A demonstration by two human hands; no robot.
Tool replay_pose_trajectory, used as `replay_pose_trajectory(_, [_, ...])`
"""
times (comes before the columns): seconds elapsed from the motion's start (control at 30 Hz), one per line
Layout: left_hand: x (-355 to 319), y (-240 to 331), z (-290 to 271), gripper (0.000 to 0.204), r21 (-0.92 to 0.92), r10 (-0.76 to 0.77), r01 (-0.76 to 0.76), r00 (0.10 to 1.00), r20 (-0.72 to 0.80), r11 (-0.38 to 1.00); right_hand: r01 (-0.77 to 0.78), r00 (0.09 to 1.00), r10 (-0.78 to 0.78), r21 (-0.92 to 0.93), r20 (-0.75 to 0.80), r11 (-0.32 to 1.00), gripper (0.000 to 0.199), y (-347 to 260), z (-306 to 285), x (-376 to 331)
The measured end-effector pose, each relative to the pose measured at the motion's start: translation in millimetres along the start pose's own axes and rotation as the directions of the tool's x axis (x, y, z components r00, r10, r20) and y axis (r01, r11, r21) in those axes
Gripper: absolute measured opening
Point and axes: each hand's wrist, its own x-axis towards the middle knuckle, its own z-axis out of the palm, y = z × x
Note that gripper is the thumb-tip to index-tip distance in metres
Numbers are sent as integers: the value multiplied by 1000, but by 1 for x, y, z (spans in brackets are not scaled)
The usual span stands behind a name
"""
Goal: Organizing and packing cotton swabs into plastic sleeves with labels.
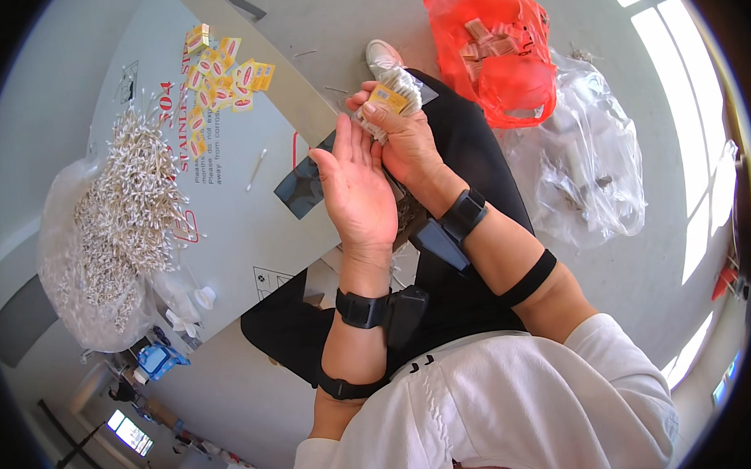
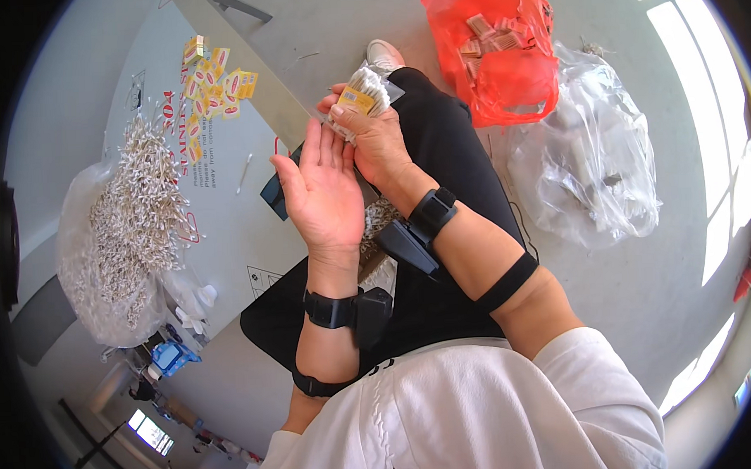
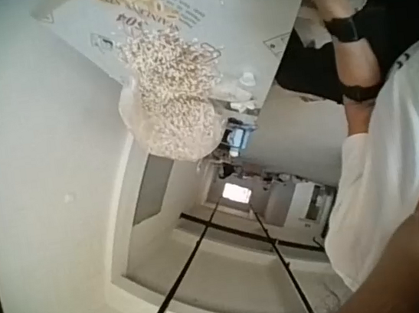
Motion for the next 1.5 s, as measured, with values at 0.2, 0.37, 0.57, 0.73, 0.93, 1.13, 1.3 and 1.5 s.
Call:
replay_pose_trajectory(0.2, [4, -1, -7, 94, -93, -35, 40, 998, 58, 995, 35, 999, -36, 32, 19, 999, 38, 0, -3, 1])
replay_pose_trajectory(0.37, [16, 0, -5, 84, -203, -70, 79, 996, 52, 976, 105, 994, -105, -28, 1, 994, 39, -20, -3, 8])
replay_pose_trajectory(0.57, [4, 15, 9, 41, 261, 169, -175, 985, 47, 949, 121, 992, -106, 251, -73, 960, 34, -82, 10, 0])
replay_pose_trajectory(0.73, [-18, 53, 9, 32, 690, 367, -544, 837, 406, 478, -307, 941, 335, 313, -40, 899, 32, -82, 39, -49])
replay_pose_trajectory(0.93, [-39, 90, -13, 41, 742, 61, -587, 795, 603, 322, -580, 813, 563, 306, 150, 755, 28, -30, 36, -85])
replay_pose_trajectory(1.13, [-54, 90, -55, 27, 778, -56, -247, 939, 339, 578, -757, 650, 718, 296, 251, 582, 32, 19, 24, -91])
replay_pose_trajectory(1.3, [-51, 82, -81, 26, 788, -42, -237, 948, 315, 568, -723, 676, 735, 153, -39, 673, 34, 41, 36, -93])
replay_pose_trajectory(1.5, [-37, 78, -81, 27, 849, -73, -186, 964, 254, 495, -701, 693, 705, 85, -152, 708, 40, 43, 36, -88])
